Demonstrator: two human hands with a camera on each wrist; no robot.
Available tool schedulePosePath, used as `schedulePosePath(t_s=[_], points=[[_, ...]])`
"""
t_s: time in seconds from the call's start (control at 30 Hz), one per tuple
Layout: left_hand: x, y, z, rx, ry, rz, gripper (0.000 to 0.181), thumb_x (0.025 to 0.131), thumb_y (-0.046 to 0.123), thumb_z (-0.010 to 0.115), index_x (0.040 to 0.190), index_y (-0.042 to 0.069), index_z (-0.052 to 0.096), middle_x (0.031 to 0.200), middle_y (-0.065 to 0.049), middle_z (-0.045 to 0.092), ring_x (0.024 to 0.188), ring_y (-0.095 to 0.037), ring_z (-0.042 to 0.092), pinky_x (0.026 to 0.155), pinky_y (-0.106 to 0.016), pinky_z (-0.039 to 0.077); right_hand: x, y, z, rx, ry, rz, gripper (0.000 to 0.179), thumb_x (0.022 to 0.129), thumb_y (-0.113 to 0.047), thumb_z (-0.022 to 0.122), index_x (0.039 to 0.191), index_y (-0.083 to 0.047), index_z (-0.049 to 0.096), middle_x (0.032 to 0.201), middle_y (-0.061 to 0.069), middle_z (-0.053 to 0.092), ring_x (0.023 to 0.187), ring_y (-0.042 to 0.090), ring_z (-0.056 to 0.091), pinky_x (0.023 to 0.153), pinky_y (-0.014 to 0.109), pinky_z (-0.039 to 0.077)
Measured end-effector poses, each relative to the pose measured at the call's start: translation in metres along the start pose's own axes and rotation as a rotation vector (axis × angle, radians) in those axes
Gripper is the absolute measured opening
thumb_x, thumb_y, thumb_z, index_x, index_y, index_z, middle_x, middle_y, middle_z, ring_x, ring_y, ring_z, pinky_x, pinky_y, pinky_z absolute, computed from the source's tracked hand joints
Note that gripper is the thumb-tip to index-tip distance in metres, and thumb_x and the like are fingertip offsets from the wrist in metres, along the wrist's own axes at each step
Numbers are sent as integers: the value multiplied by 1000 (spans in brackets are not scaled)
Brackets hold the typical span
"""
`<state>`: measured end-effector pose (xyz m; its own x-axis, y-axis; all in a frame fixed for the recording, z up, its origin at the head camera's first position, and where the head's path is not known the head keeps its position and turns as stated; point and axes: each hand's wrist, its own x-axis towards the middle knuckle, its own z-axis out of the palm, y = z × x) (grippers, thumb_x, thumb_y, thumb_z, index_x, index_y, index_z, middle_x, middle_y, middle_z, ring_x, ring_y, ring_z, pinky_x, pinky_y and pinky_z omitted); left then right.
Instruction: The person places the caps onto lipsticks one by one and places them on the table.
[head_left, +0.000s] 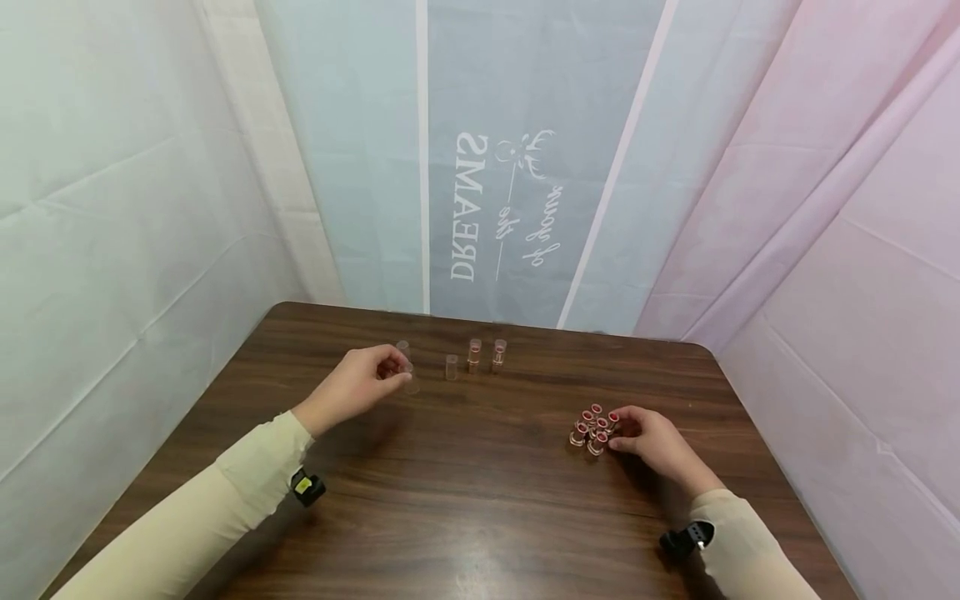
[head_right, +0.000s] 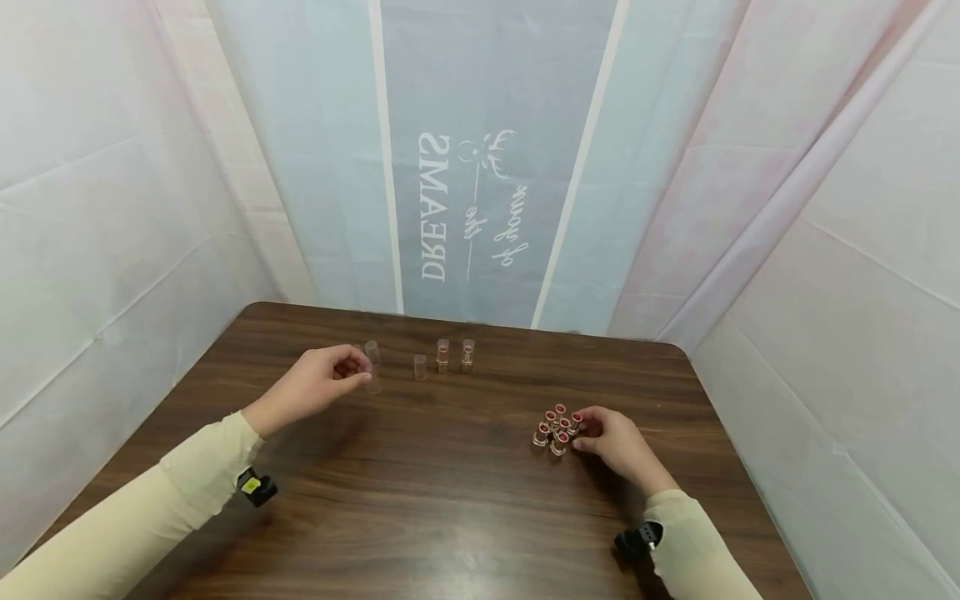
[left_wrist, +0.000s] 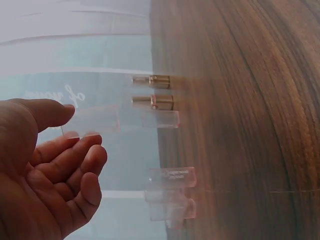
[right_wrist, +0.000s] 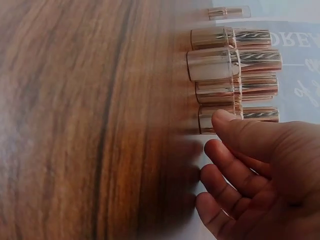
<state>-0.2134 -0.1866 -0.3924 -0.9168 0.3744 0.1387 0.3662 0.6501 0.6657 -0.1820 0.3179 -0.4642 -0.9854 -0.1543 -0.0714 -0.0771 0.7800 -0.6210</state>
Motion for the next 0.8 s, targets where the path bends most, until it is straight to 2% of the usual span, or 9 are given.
schedulePosePath(t_s=[0.2, 0.37, 0.63, 0.8], points=[[-2, 13, -2, 5, -12, 4, 14, 99, 28, 71, 109, 18, 69, 96, 6, 69, 86, -10, 64, 77, -32, 54, 1, -1, 2, -13, 2, 5, 37, 86, -16, 84, 119, -7, 69, 98, 2, 71, 89, 16, 63, 79, 38, 51], [-2, 23, -3, 37, 13, 21, 11, 99, 29, 70, 106, 21, 69, 93, 8, 69, 84, -10, 63, 75, -32, 54, 1, -1, 3, -32, 4, 0, 35, 86, -18, 84, 117, -10, 70, 97, 2, 70, 86, 15, 61, 77, 35, 49], [2, 40, 1, -5, 14, 31, 12, 99, 31, 70, 106, 21, 69, 93, 10, 70, 84, -9, 64, 75, -32, 54, 2, 0, 3, -72, 17, -40, 21, 88, -19, 82, 106, -16, 72, 99, -3, 71, 93, 16, 63, 83, 39, 51], [3, 47, 3, -22, 5, 25, 11, 99, 29, 70, 106, 21, 70, 93, 10, 69, 84, -9, 64, 75, -33, 54, 2, 1, 2, -112, 66, -49, 21, 88, -27, 82, 101, -15, 70, 92, -3, 70, 84, 14, 61, 74, 34, 50]])
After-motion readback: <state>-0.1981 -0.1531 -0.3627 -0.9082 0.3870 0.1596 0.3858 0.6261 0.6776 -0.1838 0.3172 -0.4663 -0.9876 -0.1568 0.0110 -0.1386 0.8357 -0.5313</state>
